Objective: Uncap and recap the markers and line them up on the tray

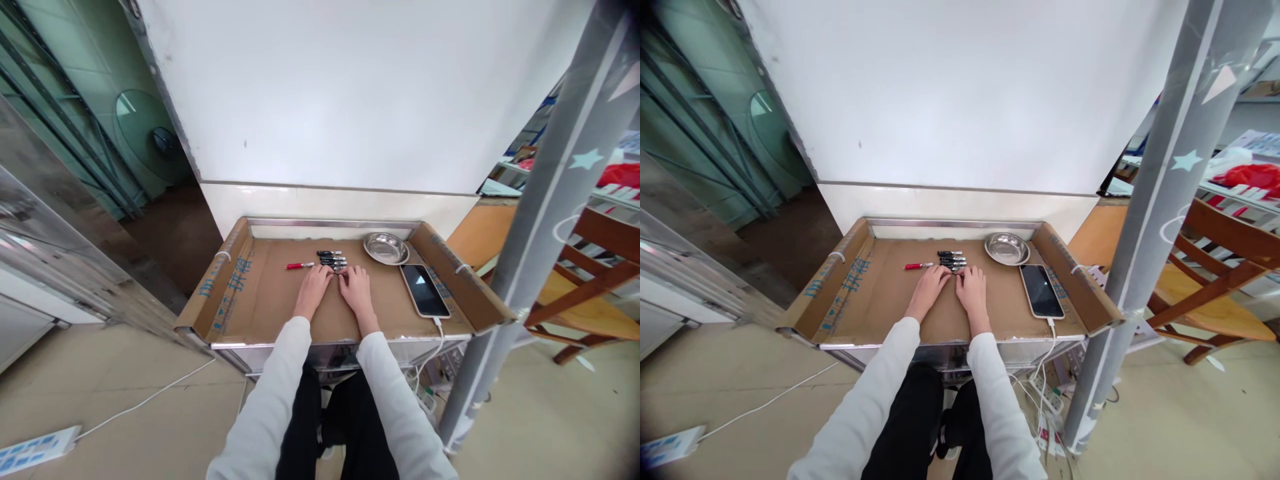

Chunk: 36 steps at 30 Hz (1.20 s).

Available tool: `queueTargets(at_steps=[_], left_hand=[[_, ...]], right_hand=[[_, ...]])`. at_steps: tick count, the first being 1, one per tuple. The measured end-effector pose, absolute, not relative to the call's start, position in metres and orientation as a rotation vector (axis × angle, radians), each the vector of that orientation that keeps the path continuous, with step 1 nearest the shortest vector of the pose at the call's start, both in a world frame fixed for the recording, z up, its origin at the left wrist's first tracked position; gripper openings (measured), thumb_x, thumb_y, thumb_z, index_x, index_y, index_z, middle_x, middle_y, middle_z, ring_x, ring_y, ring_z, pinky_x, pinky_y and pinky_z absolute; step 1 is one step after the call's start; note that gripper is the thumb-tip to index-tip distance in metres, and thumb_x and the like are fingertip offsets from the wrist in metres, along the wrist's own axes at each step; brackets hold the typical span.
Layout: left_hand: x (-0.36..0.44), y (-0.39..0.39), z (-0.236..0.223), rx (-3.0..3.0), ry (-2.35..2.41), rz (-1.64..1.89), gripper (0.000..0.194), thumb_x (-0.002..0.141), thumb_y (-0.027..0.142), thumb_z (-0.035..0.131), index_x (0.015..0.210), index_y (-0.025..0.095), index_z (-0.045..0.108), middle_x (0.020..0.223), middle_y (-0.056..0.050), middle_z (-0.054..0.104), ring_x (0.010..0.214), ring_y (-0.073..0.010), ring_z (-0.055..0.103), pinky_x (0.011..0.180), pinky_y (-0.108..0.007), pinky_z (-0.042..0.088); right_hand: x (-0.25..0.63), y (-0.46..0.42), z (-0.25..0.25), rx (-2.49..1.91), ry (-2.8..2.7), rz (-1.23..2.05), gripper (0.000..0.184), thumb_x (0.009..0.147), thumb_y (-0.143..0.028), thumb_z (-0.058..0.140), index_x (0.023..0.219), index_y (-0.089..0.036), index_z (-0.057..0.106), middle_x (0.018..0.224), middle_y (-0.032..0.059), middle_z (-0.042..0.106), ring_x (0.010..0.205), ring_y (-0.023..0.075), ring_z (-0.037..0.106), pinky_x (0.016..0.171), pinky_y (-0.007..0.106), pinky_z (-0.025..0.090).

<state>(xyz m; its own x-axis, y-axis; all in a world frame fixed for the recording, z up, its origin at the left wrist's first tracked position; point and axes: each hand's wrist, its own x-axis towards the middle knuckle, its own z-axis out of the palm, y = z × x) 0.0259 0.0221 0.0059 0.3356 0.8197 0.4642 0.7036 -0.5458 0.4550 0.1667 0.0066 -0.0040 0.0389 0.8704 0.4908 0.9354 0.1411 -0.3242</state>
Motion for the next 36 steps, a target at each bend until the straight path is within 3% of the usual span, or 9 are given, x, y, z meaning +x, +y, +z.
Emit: queueTargets(at_steps=[10,23,36], left_hand=[[0.0257,0.0218,0.0094,2.289,1.349,1.076,0.020,0.091,0.023,0.042,0.104,0.022,0.057,0.102,-0.005,0.060,0.094,-0.0172,0.059,0.084,-0.031,0.046],[0.0215,0.0234,0.0134,1.868,1.157,1.242,0.009,0.086,0.028,0.050,0.088,0.022,0.056,0.090,-0.001,0.068,0.086,-0.0146,0.065,0.080,-0.027,0.048],[0.0184,0.0278,0.0075,1.732,1.099,1.250,0.012,0.083,0.032,0.054,0.085,0.020,0.056,0.089,-0.003,0.069,0.085,-0.0159,0.066,0.078,-0.028,0.050]], right_hand=[[0.1663,0.0090,-0.0025,-1.516,-1.924,0.052,0.016,0.088,-0.019,0.041,0.092,-0.019,0.057,0.093,0.0059,0.063,0.086,0.0200,0.052,0.077,0.030,0.037],[0.1649,0.0046,0.0015,-1.493,-1.851,0.057,0.018,0.089,-0.021,0.039,0.094,-0.020,0.057,0.092,0.0057,0.064,0.083,0.0192,0.055,0.077,0.029,0.039],[0.1672,0.0054,-0.0001,-1.482,-1.759,0.117,0.020,0.090,-0.024,0.039,0.096,-0.020,0.056,0.091,0.0059,0.064,0.081,0.0196,0.056,0.077,0.030,0.041]])
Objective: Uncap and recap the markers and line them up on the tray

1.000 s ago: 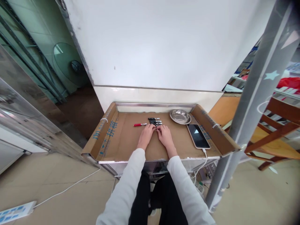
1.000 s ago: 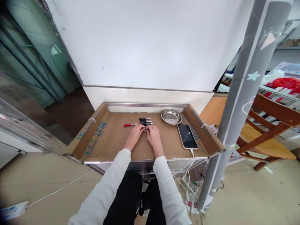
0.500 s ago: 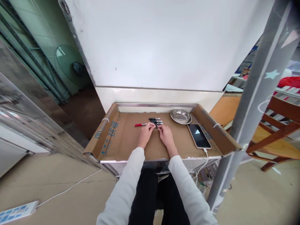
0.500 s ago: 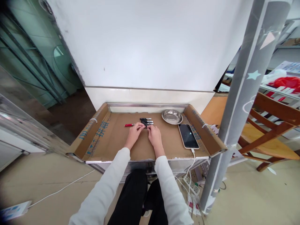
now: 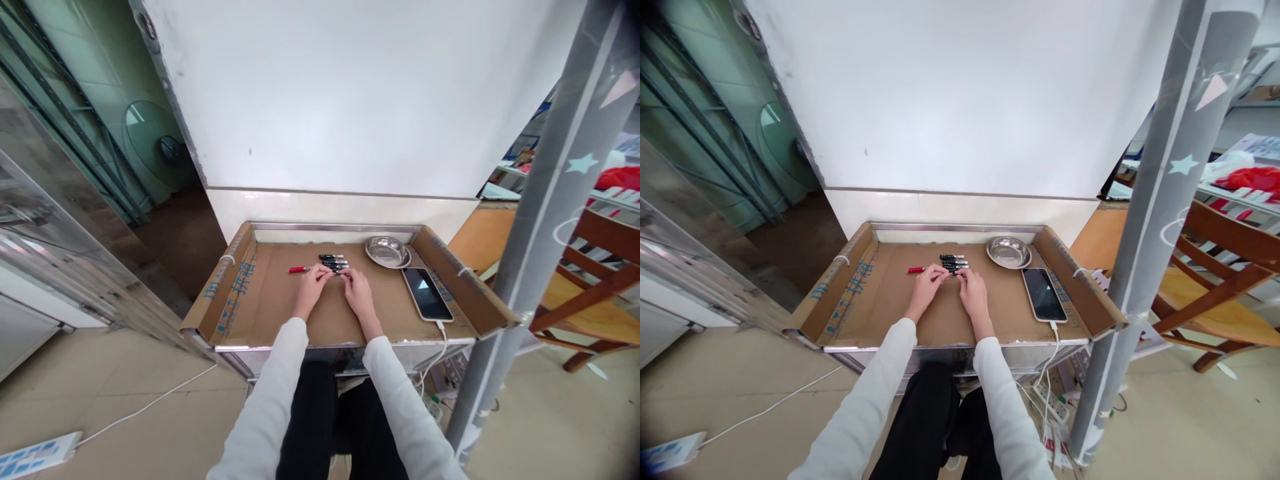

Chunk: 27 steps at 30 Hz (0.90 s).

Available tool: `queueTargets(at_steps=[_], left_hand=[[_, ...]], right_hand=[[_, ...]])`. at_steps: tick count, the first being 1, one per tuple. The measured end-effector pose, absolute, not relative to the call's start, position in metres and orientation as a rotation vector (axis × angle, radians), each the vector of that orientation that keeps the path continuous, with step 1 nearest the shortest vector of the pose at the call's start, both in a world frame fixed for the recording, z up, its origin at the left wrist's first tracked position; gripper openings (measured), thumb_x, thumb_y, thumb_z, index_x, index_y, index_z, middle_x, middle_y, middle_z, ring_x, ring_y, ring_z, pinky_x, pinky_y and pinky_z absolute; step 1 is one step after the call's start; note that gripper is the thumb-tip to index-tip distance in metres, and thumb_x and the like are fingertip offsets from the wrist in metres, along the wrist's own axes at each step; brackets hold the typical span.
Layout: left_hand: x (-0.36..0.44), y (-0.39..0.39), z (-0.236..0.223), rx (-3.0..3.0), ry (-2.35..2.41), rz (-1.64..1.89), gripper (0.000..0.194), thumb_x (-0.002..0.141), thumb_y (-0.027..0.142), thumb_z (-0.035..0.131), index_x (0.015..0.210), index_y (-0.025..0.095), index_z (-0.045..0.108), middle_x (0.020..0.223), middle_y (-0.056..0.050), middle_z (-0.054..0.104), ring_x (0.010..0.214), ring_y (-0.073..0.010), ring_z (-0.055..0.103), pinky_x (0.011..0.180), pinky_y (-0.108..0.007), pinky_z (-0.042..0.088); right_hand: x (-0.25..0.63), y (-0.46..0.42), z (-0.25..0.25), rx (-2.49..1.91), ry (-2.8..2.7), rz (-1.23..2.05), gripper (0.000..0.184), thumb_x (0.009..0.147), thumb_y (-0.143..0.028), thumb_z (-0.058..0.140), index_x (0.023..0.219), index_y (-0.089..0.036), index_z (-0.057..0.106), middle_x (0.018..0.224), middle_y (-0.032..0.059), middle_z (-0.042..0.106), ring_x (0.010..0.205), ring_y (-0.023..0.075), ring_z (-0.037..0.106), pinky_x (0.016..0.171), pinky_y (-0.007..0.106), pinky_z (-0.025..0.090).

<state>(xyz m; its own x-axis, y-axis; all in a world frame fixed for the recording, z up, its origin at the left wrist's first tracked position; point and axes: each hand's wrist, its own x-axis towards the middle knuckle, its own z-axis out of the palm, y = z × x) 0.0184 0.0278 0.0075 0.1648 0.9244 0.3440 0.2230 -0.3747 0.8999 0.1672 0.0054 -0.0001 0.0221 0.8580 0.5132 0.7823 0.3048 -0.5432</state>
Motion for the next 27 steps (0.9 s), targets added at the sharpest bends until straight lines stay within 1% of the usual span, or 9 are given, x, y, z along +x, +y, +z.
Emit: queueTargets(at_steps=[4,9,11,14,16,19,22,25,27], left_hand=[[0.017,0.026,0.008,1.781,1.089,1.218,0.010,0.083,0.029,0.054,0.082,0.019,0.056,0.088,-0.002,0.068,0.082,-0.0151,0.066,0.076,-0.027,0.049],[0.019,0.023,0.010,1.904,1.150,1.189,0.013,0.087,0.031,0.047,0.086,0.020,0.055,0.088,-0.002,0.067,0.084,-0.0149,0.064,0.078,-0.027,0.048],[0.021,0.021,0.011,2.032,1.201,1.193,0.014,0.089,0.029,0.045,0.094,0.021,0.054,0.095,-0.003,0.065,0.090,-0.0156,0.061,0.083,-0.029,0.047],[0.025,0.019,0.011,2.271,1.296,1.185,0.020,0.088,0.021,0.044,0.106,0.020,0.052,0.109,-0.005,0.061,0.105,-0.0178,0.054,0.094,-0.034,0.040],[0.026,0.018,0.010,2.418,1.332,1.097,0.023,0.087,0.017,0.043,0.108,0.020,0.052,0.110,-0.005,0.060,0.107,-0.0186,0.051,0.096,-0.035,0.037],[0.026,0.015,0.009,2.539,1.411,0.954,0.022,0.087,0.026,0.047,0.108,0.021,0.053,0.106,-0.005,0.059,0.103,-0.0206,0.050,0.090,-0.036,0.037],[0.025,0.014,0.009,2.592,1.457,0.863,0.023,0.085,0.038,0.052,0.101,0.022,0.058,0.101,-0.005,0.056,0.099,-0.0220,0.048,0.085,-0.037,0.037],[0.024,0.013,0.010,2.573,1.473,0.882,0.020,0.086,0.038,0.050,0.093,0.022,0.060,0.099,-0.004,0.057,0.098,-0.0206,0.049,0.085,-0.035,0.036],[0.024,0.013,0.011,2.538,1.496,0.926,0.018,0.089,0.035,0.048,0.093,0.021,0.059,0.097,-0.003,0.059,0.096,-0.0192,0.050,0.086,-0.034,0.035]], right_hand=[[0.166,0.004,0.001,-1.439,-1.812,0.167,0.020,0.090,-0.026,0.040,0.099,-0.020,0.057,0.088,0.0053,0.064,0.079,0.0181,0.056,0.077,0.029,0.041],[0.165,0.001,0.004,-1.386,-1.910,0.185,0.020,0.089,-0.027,0.043,0.099,-0.021,0.059,0.089,0.0035,0.064,0.077,0.0166,0.056,0.076,0.027,0.041],[0.166,0.001,0.004,-1.433,-1.868,0.144,0.020,0.089,-0.025,0.042,0.098,-0.021,0.059,0.088,0.0037,0.065,0.078,0.0171,0.055,0.075,0.027,0.040],[0.169,0.002,0.003,-1.526,-1.757,0.068,0.022,0.089,-0.024,0.040,0.098,-0.020,0.059,0.089,0.0050,0.065,0.079,0.0179,0.054,0.075,0.028,0.039],[0.171,0.001,0.002,-1.592,-1.677,0.020,0.023,0.090,-0.024,0.038,0.097,-0.018,0.059,0.090,0.0061,0.065,0.078,0.0183,0.053,0.074,0.028,0.037],[0.172,-0.002,0.002,-1.684,-1.608,-0.044,0.024,0.090,-0.025,0.037,0.096,-0.017,0.059,0.089,0.0072,0.065,0.077,0.0189,0.052,0.072,0.029,0.035],[0.172,-0.005,0.003,-1.751,-1.601,-0.099,0.024,0.091,-0.025,0.037,0.095,-0.017,0.059,0.088,0.0074,0.065,0.078,0.0194,0.052,0.072,0.029,0.032],[0.172,-0.006,0.003,-1.786,-1.623,-0.130,0.023,0.091,-0.024,0.037,0.093,-0.017,0.059,0.089,0.0078,0.066,0.079,0.0197,0.052,0.072,0.030,0.030],[0.171,-0.006,0.002,-1.793,-1.649,-0.144,0.023,0.091,-0.023,0.038,0.093,-0.017,0.060,0.089,0.0075,0.066,0.080,0.0200,0.052,0.072,0.030,0.030]])
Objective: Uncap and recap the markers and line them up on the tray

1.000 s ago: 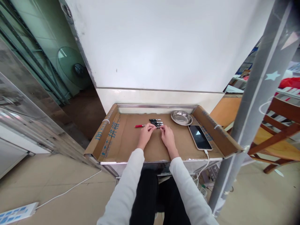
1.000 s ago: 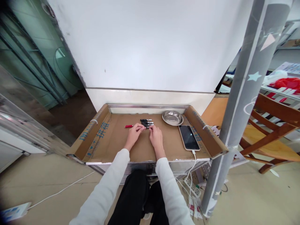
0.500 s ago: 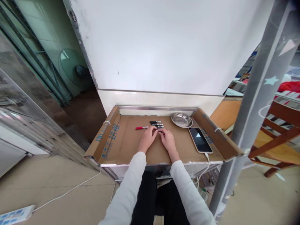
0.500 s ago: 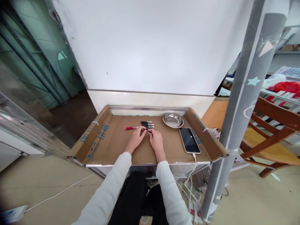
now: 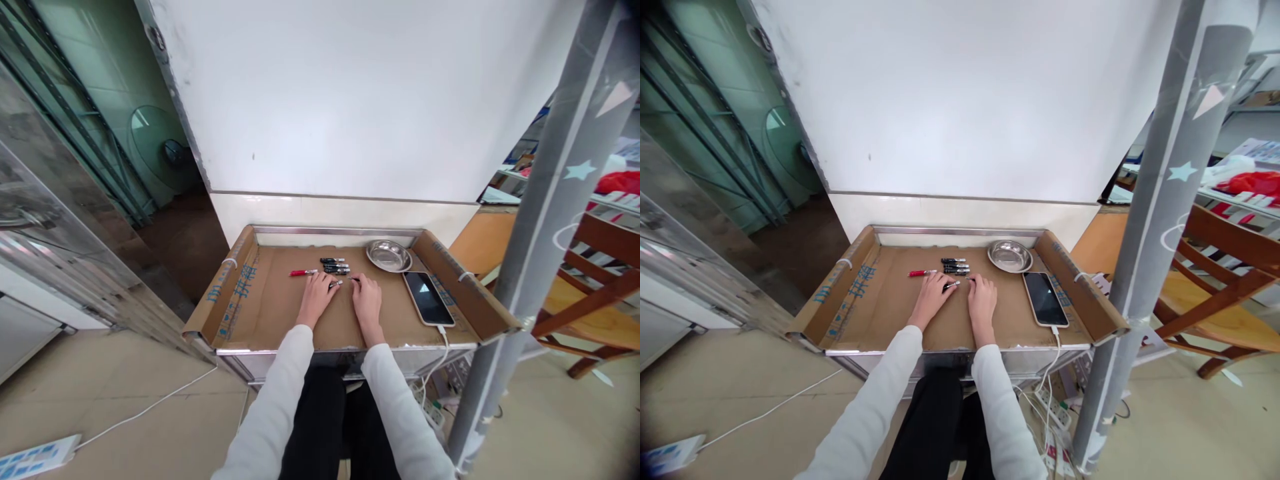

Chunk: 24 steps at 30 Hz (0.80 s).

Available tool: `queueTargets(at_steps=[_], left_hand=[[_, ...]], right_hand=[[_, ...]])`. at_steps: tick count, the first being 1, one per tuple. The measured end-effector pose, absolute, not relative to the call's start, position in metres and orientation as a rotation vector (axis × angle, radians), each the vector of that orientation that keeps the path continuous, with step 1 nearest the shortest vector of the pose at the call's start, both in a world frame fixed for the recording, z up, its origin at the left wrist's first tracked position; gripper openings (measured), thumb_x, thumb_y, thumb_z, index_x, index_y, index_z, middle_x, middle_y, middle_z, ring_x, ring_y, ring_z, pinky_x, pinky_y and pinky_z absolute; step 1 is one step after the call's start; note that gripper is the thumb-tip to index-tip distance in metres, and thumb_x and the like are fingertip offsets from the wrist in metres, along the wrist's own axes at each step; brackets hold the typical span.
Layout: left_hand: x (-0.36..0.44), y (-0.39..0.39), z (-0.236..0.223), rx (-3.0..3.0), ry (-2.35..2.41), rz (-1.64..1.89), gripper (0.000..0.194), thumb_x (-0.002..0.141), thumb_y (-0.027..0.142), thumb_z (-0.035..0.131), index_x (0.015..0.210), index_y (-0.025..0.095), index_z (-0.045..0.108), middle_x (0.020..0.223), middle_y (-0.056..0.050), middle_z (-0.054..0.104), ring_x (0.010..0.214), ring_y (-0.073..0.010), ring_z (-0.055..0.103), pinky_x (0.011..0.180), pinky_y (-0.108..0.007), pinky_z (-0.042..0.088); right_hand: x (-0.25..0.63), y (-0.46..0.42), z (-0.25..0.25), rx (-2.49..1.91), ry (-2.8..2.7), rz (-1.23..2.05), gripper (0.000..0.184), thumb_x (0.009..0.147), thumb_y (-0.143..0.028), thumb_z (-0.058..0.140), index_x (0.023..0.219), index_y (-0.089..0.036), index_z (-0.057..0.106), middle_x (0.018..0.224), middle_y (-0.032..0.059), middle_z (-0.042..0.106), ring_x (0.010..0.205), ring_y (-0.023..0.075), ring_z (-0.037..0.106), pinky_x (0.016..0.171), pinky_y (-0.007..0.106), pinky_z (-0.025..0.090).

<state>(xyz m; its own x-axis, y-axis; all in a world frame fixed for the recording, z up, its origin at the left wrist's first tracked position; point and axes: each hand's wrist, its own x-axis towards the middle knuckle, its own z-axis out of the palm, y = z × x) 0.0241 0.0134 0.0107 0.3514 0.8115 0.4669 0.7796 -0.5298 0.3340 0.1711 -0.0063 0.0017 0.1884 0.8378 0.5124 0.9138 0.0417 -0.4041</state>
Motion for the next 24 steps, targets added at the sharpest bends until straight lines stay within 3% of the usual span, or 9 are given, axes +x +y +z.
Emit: queueTargets(at_steps=[10,13,16,18,21,24], left_hand=[[0.022,0.009,0.014,2.523,1.529,0.992,0.015,0.090,0.028,0.045,0.099,0.022,0.056,0.097,-0.002,0.062,0.095,-0.0177,0.051,0.086,-0.032,0.035],[0.019,0.005,0.016,2.474,1.648,1.027,0.016,0.090,0.027,0.045,0.100,0.023,0.057,0.101,-0.002,0.063,0.101,-0.0197,0.049,0.086,-0.034,0.035],[0.016,0.003,0.015,2.301,1.937,1.063,0.019,0.090,0.028,0.045,0.102,0.024,0.058,0.104,-0.004,0.063,0.099,-0.0228,0.049,0.081,-0.036,0.036],[0.014,0.004,0.012,2.149,2.133,1.047,0.020,0.089,0.026,0.045,0.104,0.024,0.059,0.103,-0.006,0.063,0.094,-0.0242,0.050,0.078,-0.038,0.037],[0.013,0.010,0.007,2.047,2.257,0.981,0.021,0.088,0.022,0.047,0.104,0.022,0.059,0.103,-0.008,0.061,0.092,-0.0241,0.052,0.078,-0.038,0.039],[0.014,0.017,0.005,2.065,2.201,1.004,0.020,0.087,0.017,0.046,0.103,0.018,0.057,0.105,-0.009,0.058,0.094,-0.0213,0.054,0.080,-0.034,0.042]], right_hand=[[0.164,-0.006,0.003,-1.572,-1.911,-0.065,0.028,0.091,-0.023,0.035,0.108,-0.019,0.057,0.098,0.0083,0.065,0.090,0.0210,0.056,0.082,0.033,0.039],[0.160,-0.007,0.005,-1.339,-2.039,0.053,0.045,0.088,-0.017,0.032,0.133,-0.016,0.035,0.122,0.0101,0.056,0.108,0.0192,0.052,0.089,0.032,0.040],[0.158,-0.006,0.004,-1.274,-2.084,0.053,0.059,0.084,-0.013,0.034,0.142,-0.015,0.020,0.132,0.0109,0.047,0.116,0.0194,0.046,0.092,0.033,0.040],[0.160,-0.003,0.002,-1.397,-1.998,-0.014,0.055,0.083,-0.012,0.034,0.137,-0.015,0.031,0.125,0.0119,0.051,0.111,0.0215,0.047,0.092,0.036,0.040],[0.163,0.002,-0.001,-1.623,-1.846,-0.113,0.039,0.081,-0.010,0.037,0.115,-0.015,0.055,0.112,0.0127,0.053,0.101,0.0232,0.047,0.090,0.037,0.038],[0.164,0.003,-0.001,-1.730,-1.817,-0.153,0.035,0.080,-0.009,0.040,0.107,-0.017,0.060,0.107,0.0119,0.052,0.095,0.0223,0.046,0.087,0.036,0.037]])
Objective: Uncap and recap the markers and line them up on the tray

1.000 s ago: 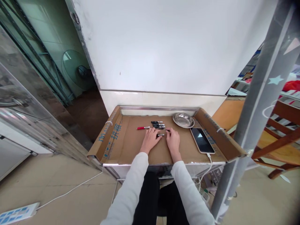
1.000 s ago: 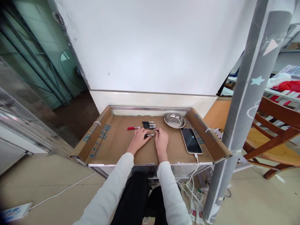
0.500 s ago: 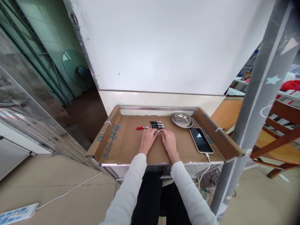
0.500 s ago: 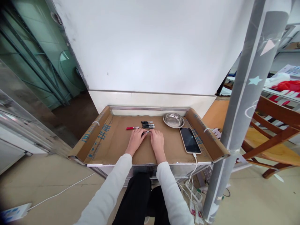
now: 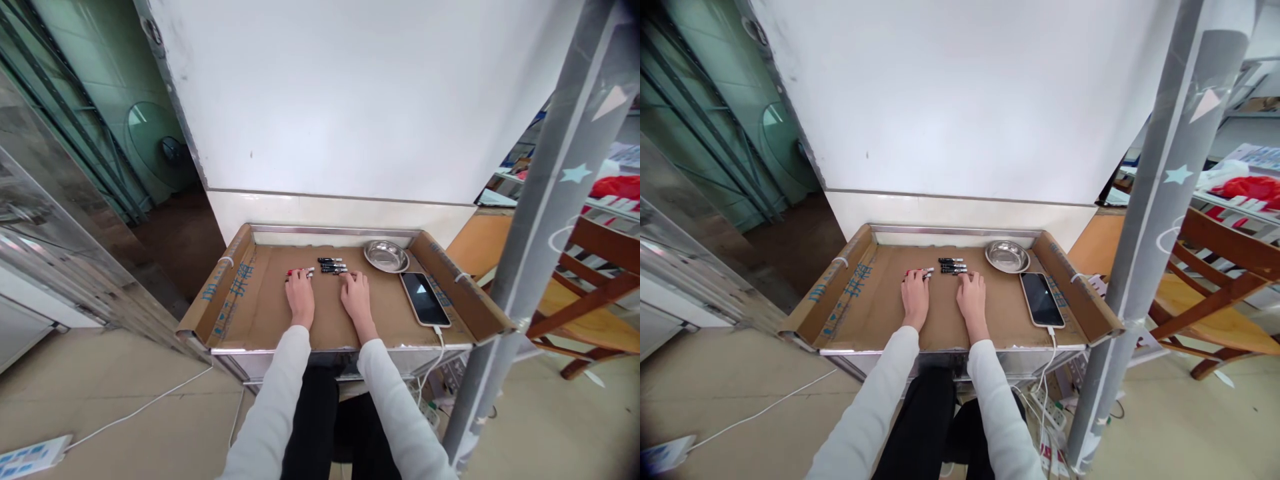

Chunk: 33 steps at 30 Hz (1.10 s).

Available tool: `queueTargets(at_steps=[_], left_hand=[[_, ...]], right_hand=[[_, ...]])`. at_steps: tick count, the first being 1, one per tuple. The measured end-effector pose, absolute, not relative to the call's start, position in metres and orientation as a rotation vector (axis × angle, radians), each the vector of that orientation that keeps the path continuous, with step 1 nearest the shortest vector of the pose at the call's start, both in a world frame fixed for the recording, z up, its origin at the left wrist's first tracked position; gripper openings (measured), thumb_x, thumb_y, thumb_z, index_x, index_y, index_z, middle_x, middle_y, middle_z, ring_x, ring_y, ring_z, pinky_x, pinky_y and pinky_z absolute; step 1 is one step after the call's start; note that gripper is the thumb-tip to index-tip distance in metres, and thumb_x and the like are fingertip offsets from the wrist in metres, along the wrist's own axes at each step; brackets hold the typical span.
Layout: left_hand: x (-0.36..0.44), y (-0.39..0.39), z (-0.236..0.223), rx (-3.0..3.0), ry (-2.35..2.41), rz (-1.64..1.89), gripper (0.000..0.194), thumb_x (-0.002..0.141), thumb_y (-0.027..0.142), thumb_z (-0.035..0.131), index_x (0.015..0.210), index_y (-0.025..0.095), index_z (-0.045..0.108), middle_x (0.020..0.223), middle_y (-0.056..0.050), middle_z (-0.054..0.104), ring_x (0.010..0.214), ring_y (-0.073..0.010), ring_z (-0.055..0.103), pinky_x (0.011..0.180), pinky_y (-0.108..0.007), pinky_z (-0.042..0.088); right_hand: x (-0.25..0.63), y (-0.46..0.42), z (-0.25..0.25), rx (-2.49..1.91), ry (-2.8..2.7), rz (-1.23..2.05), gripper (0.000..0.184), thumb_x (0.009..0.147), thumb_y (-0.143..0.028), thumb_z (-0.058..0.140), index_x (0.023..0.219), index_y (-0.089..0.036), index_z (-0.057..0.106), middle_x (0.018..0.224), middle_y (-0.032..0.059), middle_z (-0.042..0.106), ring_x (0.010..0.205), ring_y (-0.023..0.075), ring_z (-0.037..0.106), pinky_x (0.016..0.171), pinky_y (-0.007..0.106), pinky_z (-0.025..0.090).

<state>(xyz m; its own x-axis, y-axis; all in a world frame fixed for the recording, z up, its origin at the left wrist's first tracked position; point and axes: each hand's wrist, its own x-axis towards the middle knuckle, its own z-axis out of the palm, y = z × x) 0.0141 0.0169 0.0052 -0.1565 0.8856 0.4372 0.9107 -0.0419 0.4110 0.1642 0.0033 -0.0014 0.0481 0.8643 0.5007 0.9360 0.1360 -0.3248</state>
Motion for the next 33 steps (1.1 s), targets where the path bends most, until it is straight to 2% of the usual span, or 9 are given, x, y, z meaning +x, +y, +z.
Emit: queueTargets(at_steps=[3,7,13,15,19,24,28,33], left_hand=[[0.015,0.021,0.005,-2.001,-2.090,-1.077,0.026,0.084,0.011,0.044,0.108,0.015,0.054,0.116,-0.011,0.054,0.100,-0.0206,0.054,0.083,-0.033,0.043],[0.015,0.022,0.005,-1.953,-2.080,-1.160,0.034,0.082,0.011,0.043,0.116,0.014,0.050,0.129,-0.016,0.047,0.109,-0.0271,0.050,0.089,-0.040,0.041],[0.015,0.029,-0.001,-1.971,-2.073,-1.236,0.027,0.080,0.011,0.043,0.105,0.014,0.053,0.111,-0.013,0.057,0.099,-0.0265,0.051,0.086,-0.041,0.042],[0.015,0.031,-0.001,-1.955,-2.051,-1.246,0.028,0.078,0.010,0.044,0.105,0.014,0.053,0.112,-0.013,0.055,0.098,-0.0260,0.051,0.087,-0.041,0.042],[0.021,0.029,0.002,-2.040,-1.938,-1.184,0.032,0.079,0.008,0.044,0.110,0.013,0.050,0.116,-0.014,0.050,0.101,-0.0252,0.050,0.087,-0.038,0.042],[0.028,0.026,0.006,-2.501,-1.549,-0.970,0.026,0.085,0.012,0.042,0.108,0.017,0.052,0.105,-0.008,0.053,0.099,-0.0207,0.051,0.091,-0.035,0.041],[0.027,0.027,0.006,-2.579,-1.555,-0.951,0.019,0.089,0.020,0.041,0.100,0.019,0.056,0.100,-0.007,0.054,0.097,-0.0194,0.052,0.090,-0.035,0.041],[0.026,0.027,0.007,-2.595,-1.572,-0.943,0.014,0.088,0.021,0.044,0.093,0.019,0.057,0.095,-0.005,0.056,0.094,-0.0186,0.053,0.090,-0.034,0.041]], right_hand=[[0.162,0.002,0.000,-1.768,-1.830,-0.176,0.041,0.081,-0.010,0.040,0.117,-0.020,0.056,0.110,0.0113,0.050,0.096,0.0220,0.045,0.085,0.034,0.036],[0.160,0.001,0.001,-1.823,-1.826,-0.191,0.040,0.082,-0.012,0.041,0.118,-0.021,0.055,0.108,0.0117,0.051,0.095,0.0230,0.045,0.082,0.034,0.035],[0.161,0.005,-0.002,-1.836,-1.809,-0.243,0.024,0.085,-0.017,0.039,0.100,-0.016,0.058,0.097,0.0115,0.054,0.090,0.0227,0.046,0.079,0.034,0.035],[0.161,0.006,-0.002,-1.840,-1.804,-0.271,0.022,0.085,-0.017,0.040,0.098,-0.015,0.058,0.094,0.0111,0.055,0.089,0.0226,0.046,0.079,0.033,0.034],[0.160,0.007,-0.003,-1.868,-1.796,-0.299,0.020,0.086,-0.017,0.041,0.096,-0.015,0.058,0.093,0.0109,0.055,0.089,0.0224,0.046,0.079,0.033,0.034],[0.161,0.008,-0.002,-1.893,-1.800,-0.285,0.018,0.087,-0.019,0.042,0.095,-0.015,0.058,0.094,0.0106,0.055,0.089,0.0220,0.047,0.079,0.033,0.033],[0.162,0.007,-0.002,-1.854,-1.842,-0.282,0.019,0.089,-0.020,0.041,0.093,-0.016,0.058,0.093,0.0101,0.056,0.088,0.0218,0.047,0.078,0.032,0.033],[0.162,0.006,-0.002,-1.819,-1.881,-0.243,0.020,0.090,-0.022,0.040,0.095,-0.018,0.059,0.094,0.0095,0.058,0.090,0.0221,0.048,0.078,0.032,0.033]])
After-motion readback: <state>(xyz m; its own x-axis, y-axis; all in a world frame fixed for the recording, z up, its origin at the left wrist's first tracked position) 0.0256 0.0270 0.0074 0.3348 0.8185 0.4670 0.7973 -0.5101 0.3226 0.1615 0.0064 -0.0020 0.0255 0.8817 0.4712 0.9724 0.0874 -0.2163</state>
